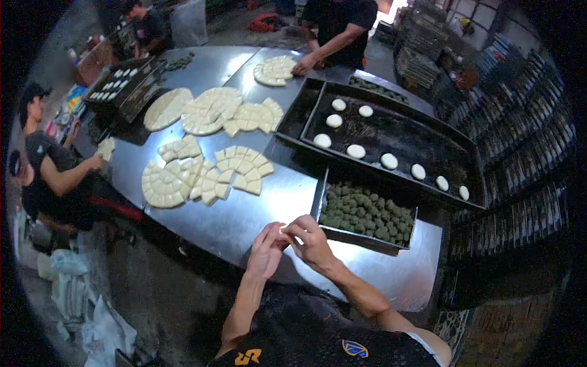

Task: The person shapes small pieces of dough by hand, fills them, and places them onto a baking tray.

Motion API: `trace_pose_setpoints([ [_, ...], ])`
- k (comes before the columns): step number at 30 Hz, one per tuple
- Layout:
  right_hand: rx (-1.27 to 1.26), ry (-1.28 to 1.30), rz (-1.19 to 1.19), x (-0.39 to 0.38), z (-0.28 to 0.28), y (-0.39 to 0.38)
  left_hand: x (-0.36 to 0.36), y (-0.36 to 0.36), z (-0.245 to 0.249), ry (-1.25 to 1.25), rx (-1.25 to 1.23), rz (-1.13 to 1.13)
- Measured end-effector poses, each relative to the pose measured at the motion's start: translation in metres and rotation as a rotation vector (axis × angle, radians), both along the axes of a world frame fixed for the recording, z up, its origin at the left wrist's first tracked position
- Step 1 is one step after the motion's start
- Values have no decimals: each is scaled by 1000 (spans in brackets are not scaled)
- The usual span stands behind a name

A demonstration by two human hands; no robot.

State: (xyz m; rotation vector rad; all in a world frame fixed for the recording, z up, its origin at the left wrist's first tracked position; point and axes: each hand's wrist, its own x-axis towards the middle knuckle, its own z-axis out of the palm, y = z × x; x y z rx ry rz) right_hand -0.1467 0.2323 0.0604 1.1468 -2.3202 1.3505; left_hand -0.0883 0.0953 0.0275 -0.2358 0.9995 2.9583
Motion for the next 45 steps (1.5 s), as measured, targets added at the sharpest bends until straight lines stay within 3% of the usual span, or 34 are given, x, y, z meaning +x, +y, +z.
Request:
trace_pose_setpoints([
  [3,-139,-145,-139,10,18,-12,-4,-3,-2,-33,-17,49],
  [10,-79,-58,-36,9,-1,-19,3,-16,-7,53,-123,63],
  [11,-69,-15,-25,9,1,-21,8,-24,14,-55,-237,35],
  [12,-32,-58,-28,11,-6,-24,5,-31,-11,-82,-501,162],
  [13,45,-47,-26,7,-33,-25,4,-35,-5,-49,-432,312],
  [15,44,-362,11,2,-137,-20,13,-60,-8,-111,-489,427],
  [16,234,-152,-26,5,-133,-23,21,-71,-5,-126,-495,432],
  [19,492,-39,-20,-13,-76,-19,49,-89,-4,-149,-499,494],
  [21,339,131,-117,-33,-24,-30,63,-96,-6,-153,-505,539],
  [24,190,22,-270,-41,13,-53,87,-100,-17,-248,-449,661],
  [27,295,131,-400,-35,-68,-89,100,-97,-22,-311,-402,708],
  [29,632,10,-166,-22,-123,-94,99,-96,-22,-334,-417,718],
  [34,511,11,-129,-38,-128,-107,60,-104,-34,-323,-539,585],
  [37,538,171,-80,-63,-153,-92,5,-125,-72,-422,-803,533],
  [39,-187,-1147,195,-84,-128,-71,-34,-148,-106,-554,-981,636],
  [41,126,-696,63,-78,-112,-48,-64,-187,-154,-767,-1315,713],
  [42,326,-640,29,-70,-115,-38,-73,-191,-148,-747,-1320,707],
  [43,524,-581,-10,-61,-121,-27,-82,-192,-138,-884,-1393,685],
  [44,548,-453,1,-48,-141,-18,-92,-193,-129,-1016,-1465,661],
  [45,571,-323,4,-36,-159,-13,-101,-198,-136,-979,-1476,654],
])
